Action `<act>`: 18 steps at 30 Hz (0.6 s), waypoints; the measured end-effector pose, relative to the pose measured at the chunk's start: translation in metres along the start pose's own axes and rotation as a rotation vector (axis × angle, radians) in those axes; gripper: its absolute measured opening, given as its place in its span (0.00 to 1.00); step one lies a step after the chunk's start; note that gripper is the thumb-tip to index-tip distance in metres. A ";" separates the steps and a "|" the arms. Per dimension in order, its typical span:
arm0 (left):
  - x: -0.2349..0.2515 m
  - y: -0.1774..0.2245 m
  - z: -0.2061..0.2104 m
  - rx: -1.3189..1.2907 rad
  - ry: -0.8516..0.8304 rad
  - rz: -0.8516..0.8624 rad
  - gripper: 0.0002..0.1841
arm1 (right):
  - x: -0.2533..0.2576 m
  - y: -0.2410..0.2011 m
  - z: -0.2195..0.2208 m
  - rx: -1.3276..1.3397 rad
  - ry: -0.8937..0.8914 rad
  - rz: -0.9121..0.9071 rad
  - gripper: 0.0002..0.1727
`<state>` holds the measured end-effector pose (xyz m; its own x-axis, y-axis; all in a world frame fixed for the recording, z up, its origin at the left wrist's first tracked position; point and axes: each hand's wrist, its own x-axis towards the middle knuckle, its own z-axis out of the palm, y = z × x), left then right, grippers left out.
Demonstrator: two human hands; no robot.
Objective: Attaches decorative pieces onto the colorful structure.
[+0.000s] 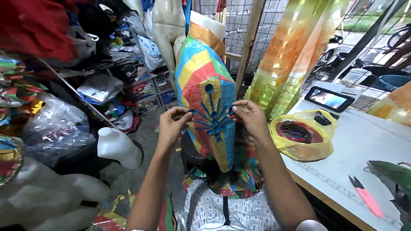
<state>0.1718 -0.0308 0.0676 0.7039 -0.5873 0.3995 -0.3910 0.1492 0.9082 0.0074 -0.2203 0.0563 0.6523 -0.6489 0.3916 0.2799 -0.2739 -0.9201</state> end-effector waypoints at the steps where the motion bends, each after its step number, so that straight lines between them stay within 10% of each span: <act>1: 0.006 0.003 0.000 -0.022 0.008 -0.002 0.05 | 0.003 -0.002 0.000 -0.036 0.001 -0.027 0.09; 18: 0.055 0.027 0.010 0.467 -0.013 0.306 0.21 | 0.073 -0.023 0.005 -0.395 -0.016 -0.195 0.08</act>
<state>0.1938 -0.0673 0.1130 0.5107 -0.5825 0.6324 -0.7998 -0.0520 0.5980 0.0518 -0.2578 0.1055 0.6256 -0.5483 0.5550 0.1100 -0.6423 -0.7585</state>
